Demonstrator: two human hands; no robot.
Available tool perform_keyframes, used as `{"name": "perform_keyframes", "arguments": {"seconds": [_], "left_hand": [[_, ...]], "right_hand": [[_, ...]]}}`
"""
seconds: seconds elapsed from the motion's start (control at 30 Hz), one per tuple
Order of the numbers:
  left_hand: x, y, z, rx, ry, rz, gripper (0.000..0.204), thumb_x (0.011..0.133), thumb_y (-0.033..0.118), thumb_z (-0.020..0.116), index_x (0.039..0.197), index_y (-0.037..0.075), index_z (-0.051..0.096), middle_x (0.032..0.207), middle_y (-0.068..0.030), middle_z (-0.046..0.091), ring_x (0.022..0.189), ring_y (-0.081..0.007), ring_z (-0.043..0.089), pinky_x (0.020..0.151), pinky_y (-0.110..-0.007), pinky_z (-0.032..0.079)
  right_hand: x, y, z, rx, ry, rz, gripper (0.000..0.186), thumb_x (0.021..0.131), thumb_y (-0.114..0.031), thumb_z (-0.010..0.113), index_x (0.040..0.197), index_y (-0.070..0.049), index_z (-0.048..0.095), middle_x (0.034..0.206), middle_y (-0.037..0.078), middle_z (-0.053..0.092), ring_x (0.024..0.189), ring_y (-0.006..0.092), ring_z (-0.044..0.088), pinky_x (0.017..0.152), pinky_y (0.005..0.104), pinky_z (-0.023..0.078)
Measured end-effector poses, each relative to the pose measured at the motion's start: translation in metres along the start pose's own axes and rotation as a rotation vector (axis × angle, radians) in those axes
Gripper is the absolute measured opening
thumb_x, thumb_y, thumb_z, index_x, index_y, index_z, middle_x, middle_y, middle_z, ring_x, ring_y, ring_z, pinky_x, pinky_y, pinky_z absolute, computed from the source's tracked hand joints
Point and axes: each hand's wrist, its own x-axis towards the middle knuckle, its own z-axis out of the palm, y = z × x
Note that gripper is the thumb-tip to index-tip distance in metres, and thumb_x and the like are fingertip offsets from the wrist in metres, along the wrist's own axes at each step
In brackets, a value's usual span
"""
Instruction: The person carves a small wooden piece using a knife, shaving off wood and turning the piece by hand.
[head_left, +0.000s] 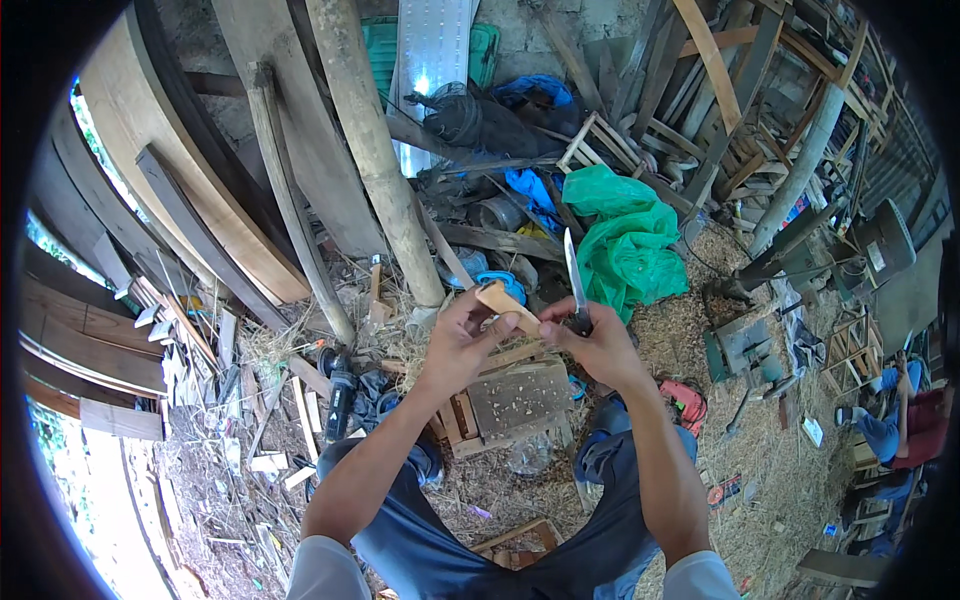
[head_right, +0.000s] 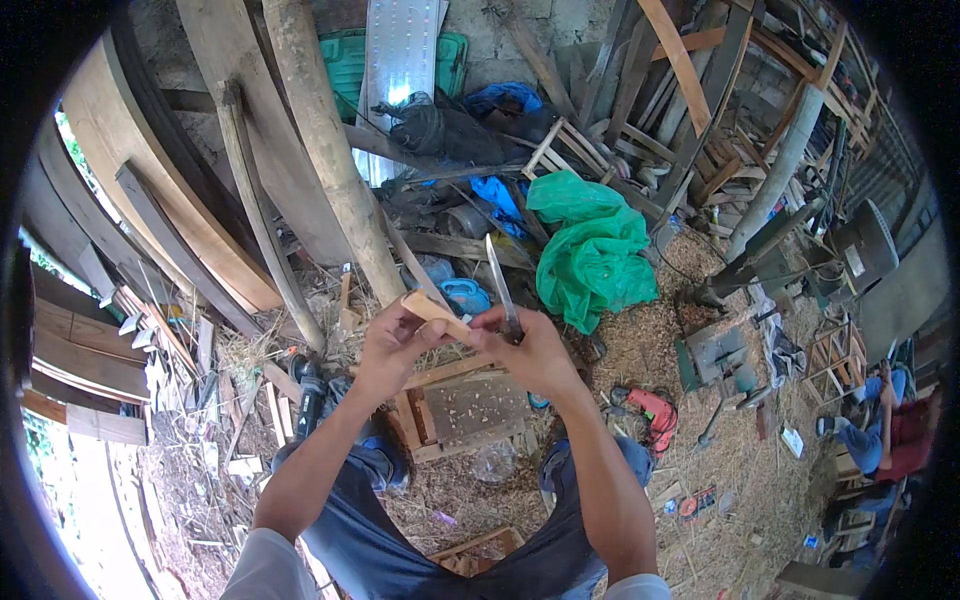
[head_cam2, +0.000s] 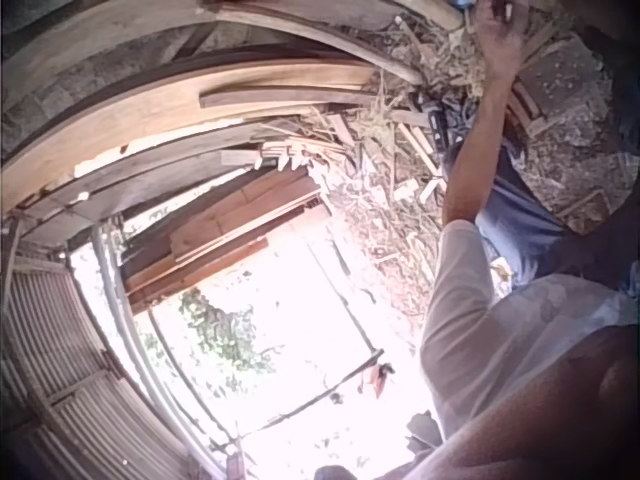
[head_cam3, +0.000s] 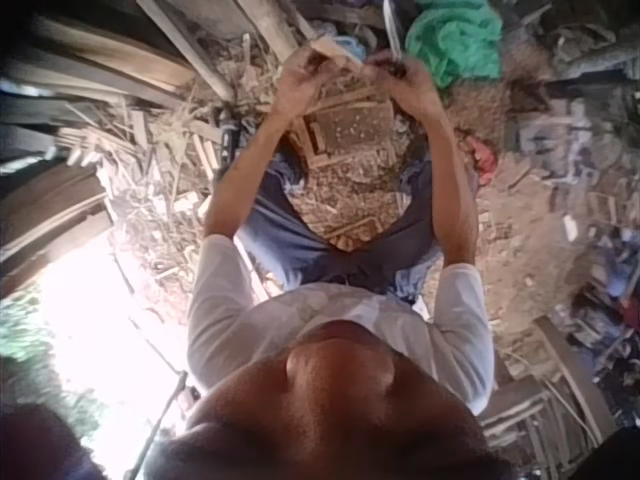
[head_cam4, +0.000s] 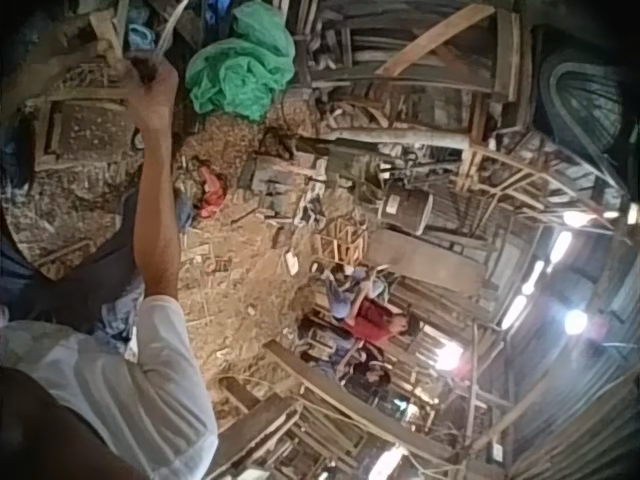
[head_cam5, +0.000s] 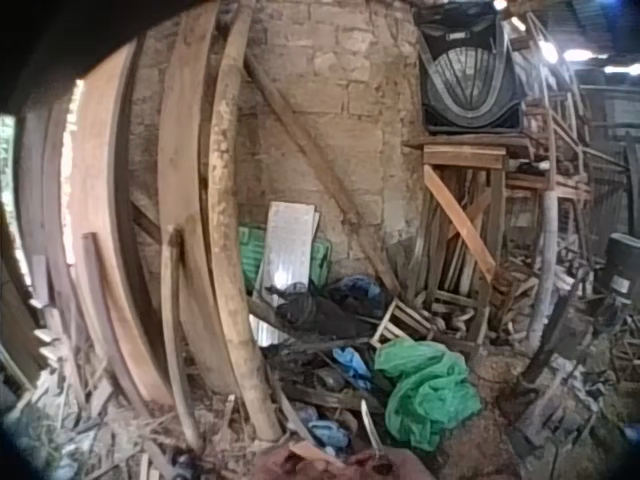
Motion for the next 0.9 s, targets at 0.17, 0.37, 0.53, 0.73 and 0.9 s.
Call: {"name": "perform_keyframes", "arguments": {"seconds": [0.17, 0.37, 0.53, 0.73, 0.9], "left_hand": [[0.006, 0.005, -0.019, 0.625, -0.24, -0.023, 0.024, 0.08, 0.007, 0.065, 0.1, 0.0, 0.053, 0.086, -0.0117, 0.061, 0.08, -0.0188, 0.062, 0.068, -0.03, 0.048], [-0.011, -0.07, -0.03, 1.027, -0.411, -0.186, 0.024, 0.08, 0.013, 0.053, 0.099, -0.003, 0.055, 0.082, -0.0261, 0.059, 0.077, -0.0403, 0.059, 0.069, -0.047, 0.045], [-0.032, -0.147, -0.063, 1.168, -0.479, -0.411, 0.026, 0.078, 0.01, 0.053, 0.097, -0.008, 0.057, 0.085, -0.0293, 0.06, 0.083, -0.0433, 0.06, 0.074, -0.047, 0.048], [-0.035, -0.152, -0.056, 1.318, -0.573, -0.619, 0.025, 0.082, 0.015, 0.054, 0.095, -0.006, 0.059, 0.092, -0.0287, 0.059, 0.087, -0.0419, 0.06, 0.073, -0.047, 0.049], [-0.037, -0.163, -0.053, 1.341, -0.507, -0.487, 0.018, 0.072, 0.004, 0.056, 0.081, -0.011, 0.061, 0.092, -0.0299, 0.06, 0.081, -0.0404, 0.063, 0.07, -0.045, 0.052]], "right_hand": [[0.008, 0.024, -0.008, -0.401, 0.095, -0.196, 0.017, 0.076, -0.015, 0.072, 0.086, -0.002, 0.066, 0.075, 0.006, 0.059, 0.063, 0.0135, 0.052, 0.058, 0.0286, 0.04], [0.011, 0.095, 0.017, -0.537, 0.089, -0.107, 0.015, 0.077, -0.007, 0.064, 0.088, 0.001, 0.06, 0.08, 0.022, 0.061, 0.072, 0.037, 0.061, 0.062, 0.0463, 0.046], [-0.024, 0.147, 0.05, -0.628, 0.161, -0.001, 0.022, 0.083, -0.006, 0.054, 0.103, 0.002, 0.052, 0.064, 0.022, 0.057, 0.06, 0.0381, 0.061, 0.055, 0.0448, 0.047], [-0.053, 0.186, 0.08, -0.803, -0.096, 0.162, 0.032, 0.094, -0.025, 0.04, 0.094, 0.004, 0.052, 0.068, 0.026, 0.058, 0.067, 0.0458, 0.059, 0.06, 0.0542, 0.047], [-0.055, 0.22, 0.083, -0.952, -0.153, 0.06, 0.035, 0.094, -0.025, 0.038, 0.089, 0.007, 0.053, 0.077, 0.029, 0.057, 0.069, 0.0437, 0.059, 0.058, 0.0495, 0.049]]}}
